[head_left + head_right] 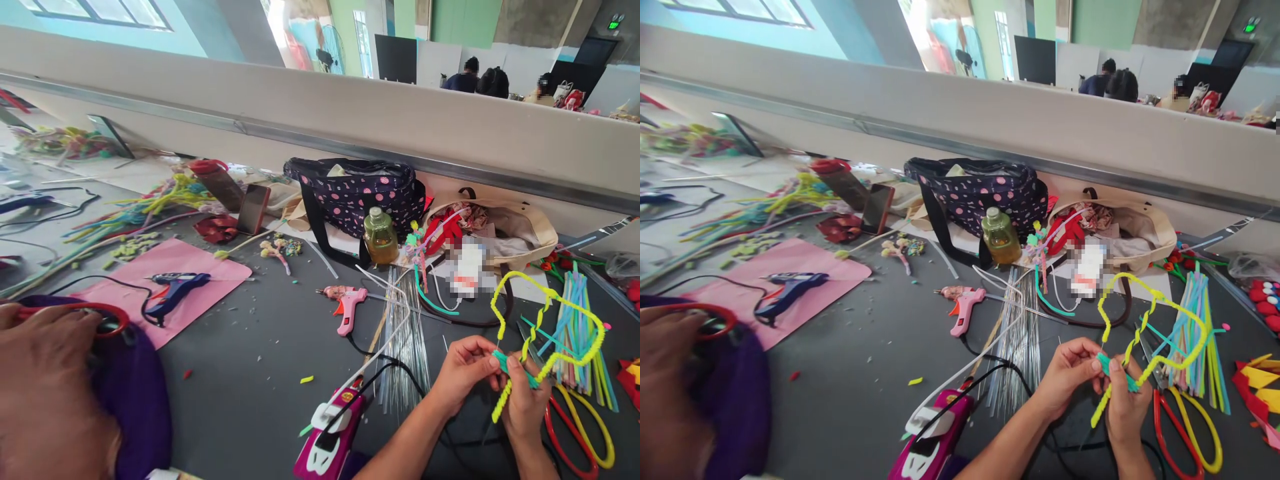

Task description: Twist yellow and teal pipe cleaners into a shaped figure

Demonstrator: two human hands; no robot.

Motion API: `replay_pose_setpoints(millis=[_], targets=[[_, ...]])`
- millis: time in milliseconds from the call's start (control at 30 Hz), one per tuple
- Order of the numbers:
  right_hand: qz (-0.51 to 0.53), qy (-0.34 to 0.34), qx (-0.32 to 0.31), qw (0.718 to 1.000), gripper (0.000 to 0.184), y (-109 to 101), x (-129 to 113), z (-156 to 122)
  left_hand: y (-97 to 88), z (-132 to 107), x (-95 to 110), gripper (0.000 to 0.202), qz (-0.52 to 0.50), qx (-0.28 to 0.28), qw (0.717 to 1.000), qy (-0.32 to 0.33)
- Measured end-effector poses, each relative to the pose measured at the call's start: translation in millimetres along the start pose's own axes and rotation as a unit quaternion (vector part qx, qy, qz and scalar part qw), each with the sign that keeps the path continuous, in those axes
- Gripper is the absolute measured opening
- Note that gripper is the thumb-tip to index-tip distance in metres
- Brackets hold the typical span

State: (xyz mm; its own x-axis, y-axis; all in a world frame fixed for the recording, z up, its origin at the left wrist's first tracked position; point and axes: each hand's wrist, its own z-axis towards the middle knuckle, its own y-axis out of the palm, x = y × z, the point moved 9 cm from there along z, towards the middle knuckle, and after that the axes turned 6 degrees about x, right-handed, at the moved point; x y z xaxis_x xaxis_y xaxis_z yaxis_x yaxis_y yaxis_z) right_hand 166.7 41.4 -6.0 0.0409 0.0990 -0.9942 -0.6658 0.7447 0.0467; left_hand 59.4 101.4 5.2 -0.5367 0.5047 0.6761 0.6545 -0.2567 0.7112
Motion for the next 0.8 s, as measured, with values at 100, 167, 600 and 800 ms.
replay_pose_setpoints(millis=[100, 167, 600, 800], targets=[[0.04, 0.033, 0.014, 0.999, 0.03, 3, -2, -1, 4.0, -1, 2, 0.033, 0.0, -0.014, 1.0, 0.014], [0.049, 0.044, 0.02, 0.998, 0.03, 4, -4, -1, 3.1, -1, 2, 0.034, 0.009, -0.01, 1.0, 0.018], [-0.045, -0.017, 0.003, 0.999, 0.032, -3, 2, -2, -5.9, 2, -3, 0.039, 0.044, 0.021, 0.999, 0.004], [0.02, 0.012, 0.001, 1.0, 0.03, 0, -1, -6, -2.1, 2, -15, 0.036, 0.023, 0.0, 0.998, -0.052]])
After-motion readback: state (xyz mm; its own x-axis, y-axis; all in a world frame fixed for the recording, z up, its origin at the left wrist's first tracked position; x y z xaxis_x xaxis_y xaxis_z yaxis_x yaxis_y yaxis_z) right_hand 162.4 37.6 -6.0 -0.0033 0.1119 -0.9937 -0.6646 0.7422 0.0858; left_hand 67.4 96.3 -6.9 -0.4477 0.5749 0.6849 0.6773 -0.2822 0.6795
